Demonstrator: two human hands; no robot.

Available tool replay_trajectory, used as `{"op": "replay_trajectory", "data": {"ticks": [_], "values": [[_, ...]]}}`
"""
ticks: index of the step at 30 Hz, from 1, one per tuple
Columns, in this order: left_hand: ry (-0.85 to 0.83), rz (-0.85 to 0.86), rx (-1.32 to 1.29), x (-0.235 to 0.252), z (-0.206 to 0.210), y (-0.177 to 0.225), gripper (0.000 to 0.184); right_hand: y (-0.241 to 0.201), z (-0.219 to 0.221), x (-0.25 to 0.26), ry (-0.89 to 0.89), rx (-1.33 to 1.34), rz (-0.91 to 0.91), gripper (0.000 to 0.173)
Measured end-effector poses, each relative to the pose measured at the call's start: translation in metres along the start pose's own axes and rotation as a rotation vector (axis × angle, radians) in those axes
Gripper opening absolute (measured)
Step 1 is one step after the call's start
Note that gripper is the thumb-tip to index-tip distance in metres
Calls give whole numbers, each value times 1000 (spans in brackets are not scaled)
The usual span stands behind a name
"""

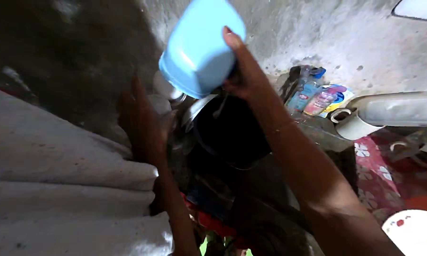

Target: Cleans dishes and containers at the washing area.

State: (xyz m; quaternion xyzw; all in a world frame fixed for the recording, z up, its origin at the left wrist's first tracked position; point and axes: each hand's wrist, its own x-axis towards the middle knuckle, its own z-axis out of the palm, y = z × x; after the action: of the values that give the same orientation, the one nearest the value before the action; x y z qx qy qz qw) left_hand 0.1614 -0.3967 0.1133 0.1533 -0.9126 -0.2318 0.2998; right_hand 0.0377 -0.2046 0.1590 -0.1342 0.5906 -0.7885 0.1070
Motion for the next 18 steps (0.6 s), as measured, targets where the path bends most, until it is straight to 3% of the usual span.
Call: {"op": "replay_trajectory", "data": {"ticks": [3,6,8,12,18], "values": [[20,-8,-26,9,13,-44,98,19,36,20,36,-43,145,45],[-83,-147,-112,5,-13,-18,97,38,60,28,58,-151,267,55],[-103,-147,-104,4,-22,-13,95,53,70,28,30,-206,284,59],[-100,-111,-130,6,-24,-27,94,65,66,20,-80,-262,330,63],[-101,-64,-128,2,-21,-32,98,73,44,17,18,-273,408,65]]}}
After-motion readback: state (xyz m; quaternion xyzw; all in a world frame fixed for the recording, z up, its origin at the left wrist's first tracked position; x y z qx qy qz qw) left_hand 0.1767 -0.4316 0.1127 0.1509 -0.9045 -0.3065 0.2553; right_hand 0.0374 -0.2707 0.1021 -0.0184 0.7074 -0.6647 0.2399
